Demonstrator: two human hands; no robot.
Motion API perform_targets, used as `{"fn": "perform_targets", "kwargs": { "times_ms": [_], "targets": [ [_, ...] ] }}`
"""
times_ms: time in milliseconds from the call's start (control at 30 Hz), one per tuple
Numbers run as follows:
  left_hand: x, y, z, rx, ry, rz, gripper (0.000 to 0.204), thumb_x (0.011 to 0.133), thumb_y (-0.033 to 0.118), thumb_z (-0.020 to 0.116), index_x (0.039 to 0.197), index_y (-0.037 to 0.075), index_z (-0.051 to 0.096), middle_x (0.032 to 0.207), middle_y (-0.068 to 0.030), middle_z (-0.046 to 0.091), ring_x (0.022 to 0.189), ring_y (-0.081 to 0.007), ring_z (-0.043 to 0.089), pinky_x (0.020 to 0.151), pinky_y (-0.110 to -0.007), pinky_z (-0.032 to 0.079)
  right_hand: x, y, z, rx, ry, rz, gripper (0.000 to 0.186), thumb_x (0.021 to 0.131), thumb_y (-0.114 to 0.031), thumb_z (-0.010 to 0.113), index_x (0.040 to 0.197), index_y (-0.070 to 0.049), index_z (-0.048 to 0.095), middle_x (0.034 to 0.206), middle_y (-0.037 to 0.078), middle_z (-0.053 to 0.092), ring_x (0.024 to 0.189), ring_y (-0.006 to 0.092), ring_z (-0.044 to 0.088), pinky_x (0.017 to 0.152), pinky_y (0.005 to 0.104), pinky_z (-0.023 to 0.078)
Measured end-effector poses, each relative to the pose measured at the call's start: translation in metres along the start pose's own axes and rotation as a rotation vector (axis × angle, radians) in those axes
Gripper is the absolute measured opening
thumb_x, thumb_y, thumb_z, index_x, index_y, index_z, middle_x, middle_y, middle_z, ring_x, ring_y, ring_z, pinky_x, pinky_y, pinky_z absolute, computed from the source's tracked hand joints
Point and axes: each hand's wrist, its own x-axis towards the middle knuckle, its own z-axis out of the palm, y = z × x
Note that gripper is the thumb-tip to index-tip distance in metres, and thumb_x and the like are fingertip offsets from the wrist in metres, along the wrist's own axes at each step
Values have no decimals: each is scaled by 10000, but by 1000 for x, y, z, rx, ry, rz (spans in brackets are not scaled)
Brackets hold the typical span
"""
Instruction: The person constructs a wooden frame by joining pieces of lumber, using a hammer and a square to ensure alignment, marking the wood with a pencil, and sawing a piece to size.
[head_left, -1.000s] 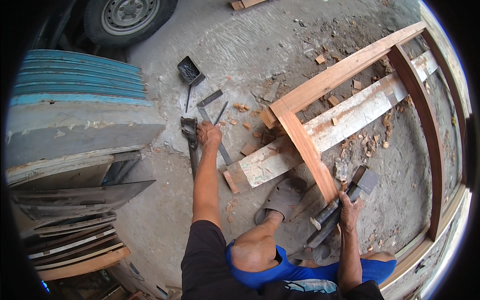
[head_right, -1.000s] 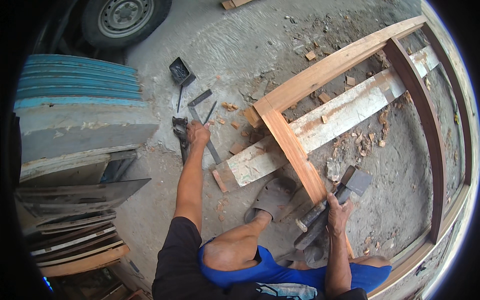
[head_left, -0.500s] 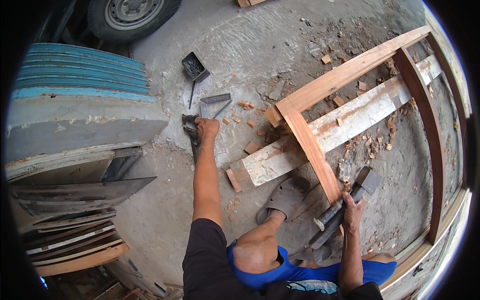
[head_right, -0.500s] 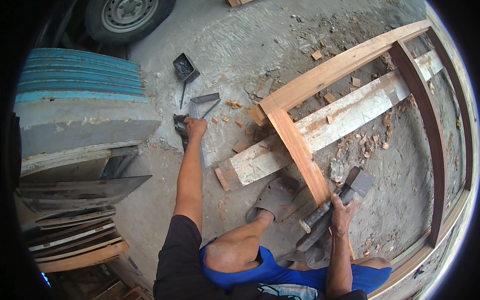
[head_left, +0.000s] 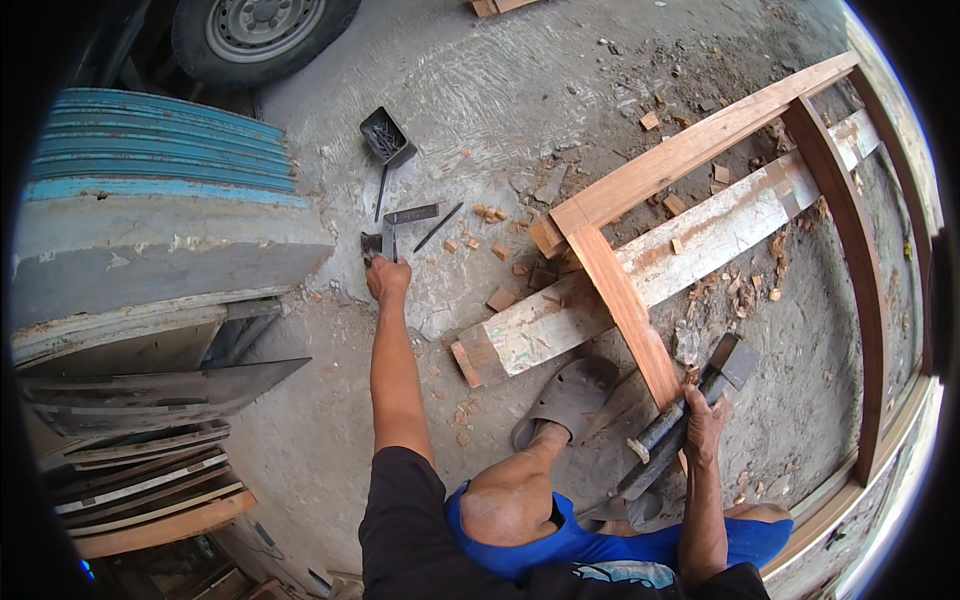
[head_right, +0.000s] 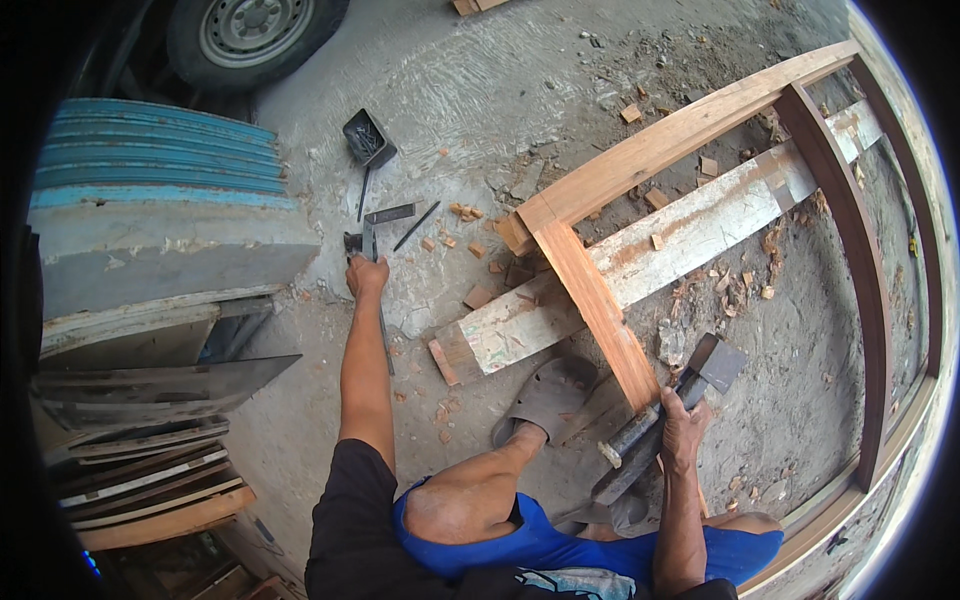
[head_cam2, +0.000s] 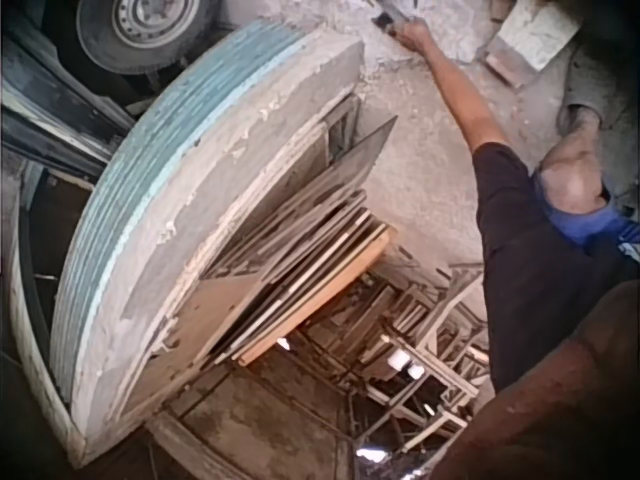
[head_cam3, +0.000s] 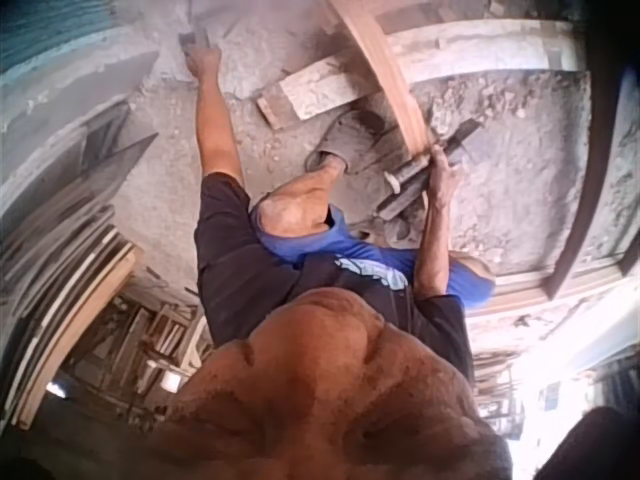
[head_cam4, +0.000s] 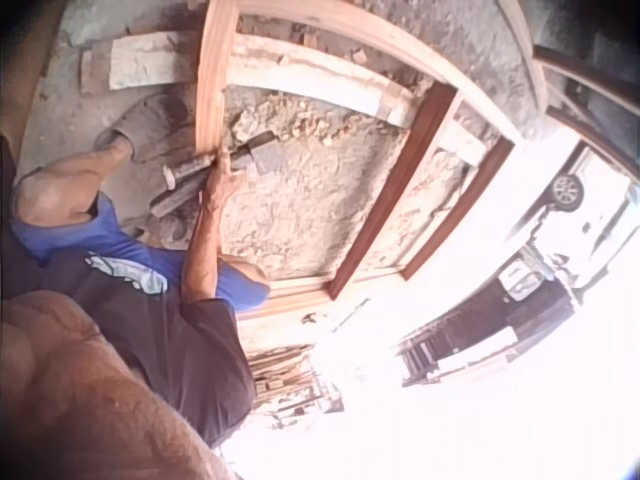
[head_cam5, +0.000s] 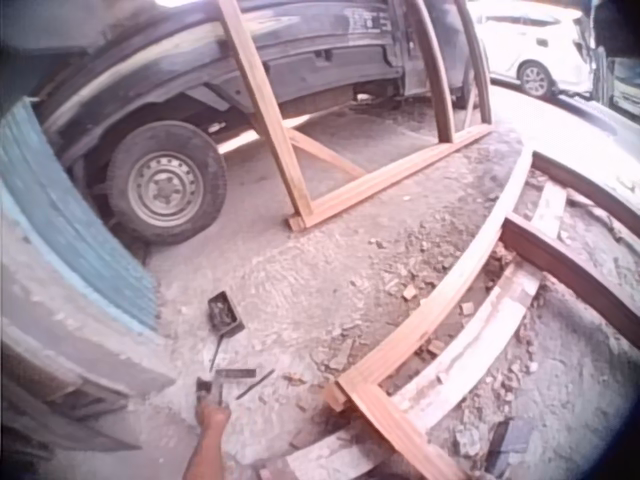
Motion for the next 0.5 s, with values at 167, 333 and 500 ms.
{"fn": "perform_targets", "kwargs": {
  "times_ms": [167,333,500],
  "targets": [
    [0,9,8,48,61,59,359,832,289,732,1109,66,690,1145,-224,697,1068,-419,671,907,-505,539,5,5,-2,9,44,-32,213,845,-182,722,956,-30,621,802,0,589,662,103,535,599,285,444],
    [-8,26,13,-14,24,227,372,822,302,729,1131,98,689,1122,-207,707,1063,-418,670,903,-510,539,6,10,0,-1,49,-58,172,849,-171,711,916,-37,626,763,-5,586,625,97,541,565,274,442],
    [-22,50,13,9,-111,298,375,801,314,739,1110,104,705,1101,-215,711,1046,-417,676,904,-510,539,2,10,7,53,85,-77,179,844,-172,714,910,-32,626,757,-4,587,621,99,543,563,276,446]
  ]
}}
